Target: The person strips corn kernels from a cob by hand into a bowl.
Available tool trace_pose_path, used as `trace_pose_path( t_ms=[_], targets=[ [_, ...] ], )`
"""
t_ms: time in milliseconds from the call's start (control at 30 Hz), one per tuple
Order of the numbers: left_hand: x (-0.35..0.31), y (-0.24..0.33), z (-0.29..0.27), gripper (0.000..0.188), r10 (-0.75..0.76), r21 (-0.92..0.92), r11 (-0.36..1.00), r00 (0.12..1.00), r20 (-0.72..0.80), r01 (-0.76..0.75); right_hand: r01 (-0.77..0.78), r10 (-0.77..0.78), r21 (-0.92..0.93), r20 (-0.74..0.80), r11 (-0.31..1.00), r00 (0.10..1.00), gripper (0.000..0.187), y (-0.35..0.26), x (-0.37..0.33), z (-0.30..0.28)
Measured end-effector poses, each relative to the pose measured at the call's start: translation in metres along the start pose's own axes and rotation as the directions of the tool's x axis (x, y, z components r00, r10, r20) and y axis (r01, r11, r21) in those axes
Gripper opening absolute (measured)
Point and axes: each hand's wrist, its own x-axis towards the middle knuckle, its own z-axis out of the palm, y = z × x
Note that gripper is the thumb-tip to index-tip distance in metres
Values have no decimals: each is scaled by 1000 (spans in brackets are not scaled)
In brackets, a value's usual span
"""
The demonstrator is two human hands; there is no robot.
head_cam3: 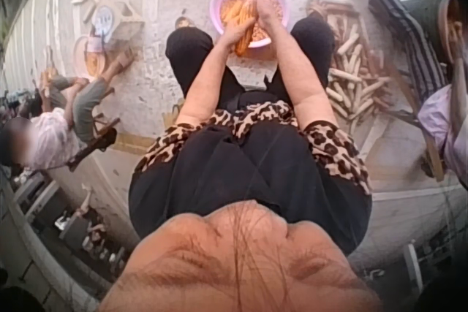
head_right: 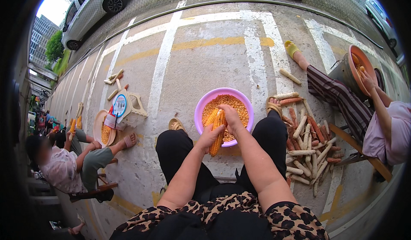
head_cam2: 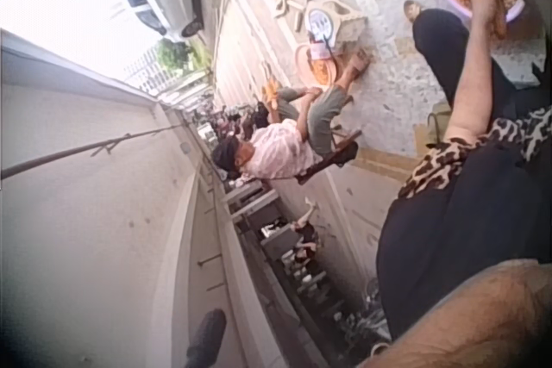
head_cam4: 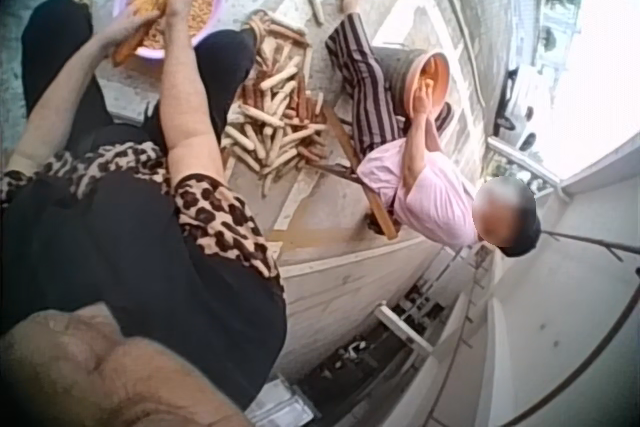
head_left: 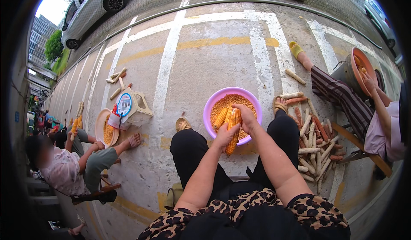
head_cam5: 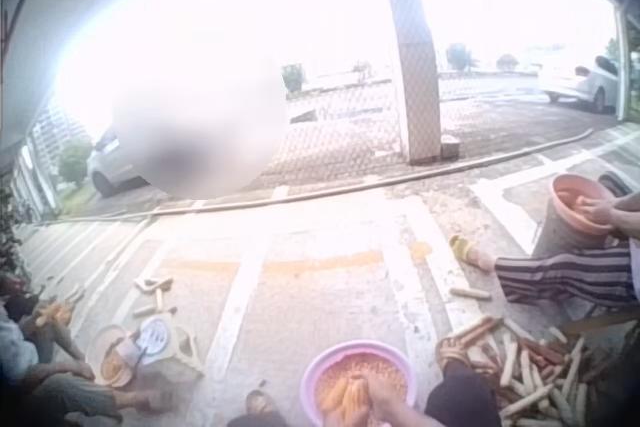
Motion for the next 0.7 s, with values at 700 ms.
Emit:
trace_pose_path(
  t_ms=[700],
  targets=[
    [1,-1,2,34,2,41,999,1000,27,-3,121,-123,-133,-6,984,992,17,-7,-12,4]
  ],
)
